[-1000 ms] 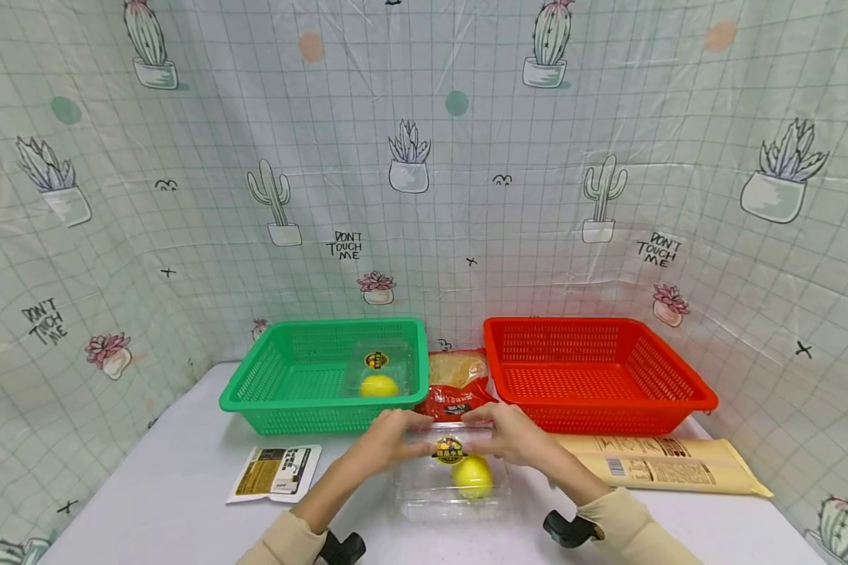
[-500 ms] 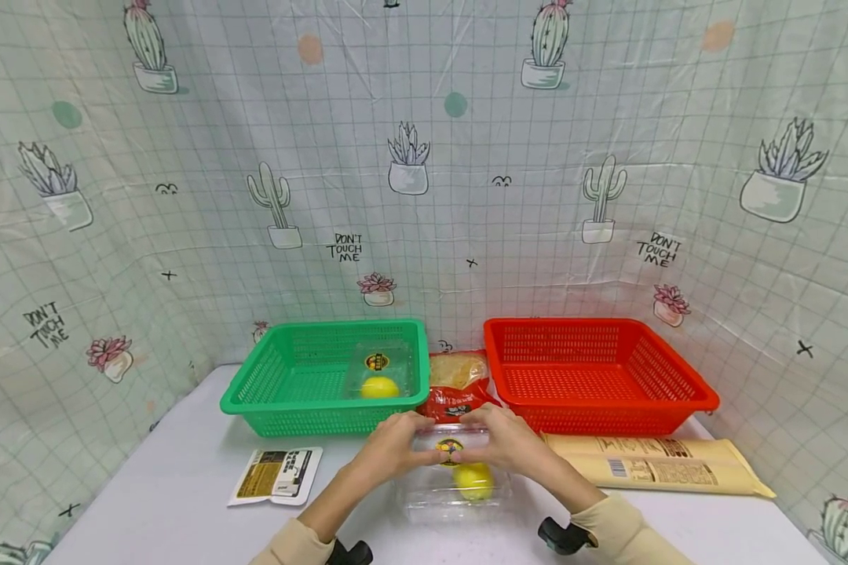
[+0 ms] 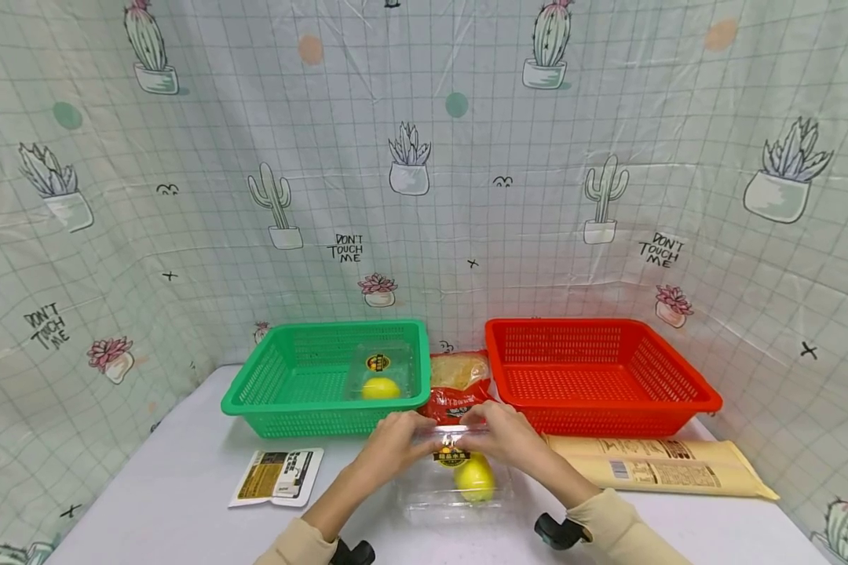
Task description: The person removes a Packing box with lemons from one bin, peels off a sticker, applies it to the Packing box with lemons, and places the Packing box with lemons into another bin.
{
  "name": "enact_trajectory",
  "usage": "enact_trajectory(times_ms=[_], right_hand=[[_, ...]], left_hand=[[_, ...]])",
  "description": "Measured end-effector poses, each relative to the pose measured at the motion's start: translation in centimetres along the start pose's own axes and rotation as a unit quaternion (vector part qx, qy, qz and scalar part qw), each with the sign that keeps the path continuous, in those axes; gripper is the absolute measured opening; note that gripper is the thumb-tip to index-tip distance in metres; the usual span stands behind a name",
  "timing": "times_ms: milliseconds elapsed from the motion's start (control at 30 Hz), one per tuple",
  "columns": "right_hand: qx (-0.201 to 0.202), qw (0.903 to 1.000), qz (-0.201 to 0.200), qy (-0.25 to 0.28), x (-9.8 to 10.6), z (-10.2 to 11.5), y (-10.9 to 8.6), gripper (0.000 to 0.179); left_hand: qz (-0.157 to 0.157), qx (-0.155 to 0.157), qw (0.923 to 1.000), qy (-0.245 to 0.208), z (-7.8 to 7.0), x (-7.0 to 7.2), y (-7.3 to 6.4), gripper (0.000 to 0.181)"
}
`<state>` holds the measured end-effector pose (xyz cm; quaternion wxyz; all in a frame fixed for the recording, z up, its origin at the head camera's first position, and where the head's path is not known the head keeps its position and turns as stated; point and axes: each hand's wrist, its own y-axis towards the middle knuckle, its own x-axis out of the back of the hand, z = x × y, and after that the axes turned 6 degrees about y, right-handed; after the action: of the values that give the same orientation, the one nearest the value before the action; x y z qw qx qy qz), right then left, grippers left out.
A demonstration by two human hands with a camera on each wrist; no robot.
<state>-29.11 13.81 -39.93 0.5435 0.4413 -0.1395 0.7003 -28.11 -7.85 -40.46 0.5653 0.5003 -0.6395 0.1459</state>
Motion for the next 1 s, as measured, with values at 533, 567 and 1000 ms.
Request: enact_trajectory(times_ms=[533,567,1000], right_hand=[[-0.007,0.9991,0.041,0.007,0.1,-0.3,-1.0,0.065],[-0.005,0.9991,0.042,0.007,0.1,-0.3,-1.0,0.065],[0.035,0.9971,0.037,0.057,1.3,-0.8,-2.1,0.054]], left_hand=[[0.08,0.03,0.9954,-0.045,-0.2,0.7,-0.5,0.064],[0.078,0.03,0.9955,-0.045,-0.1,0.7,-0.5,0.064],[0.015,0.018,0.9953,-0.094,1.4,1.6,-2.1,0.044]])
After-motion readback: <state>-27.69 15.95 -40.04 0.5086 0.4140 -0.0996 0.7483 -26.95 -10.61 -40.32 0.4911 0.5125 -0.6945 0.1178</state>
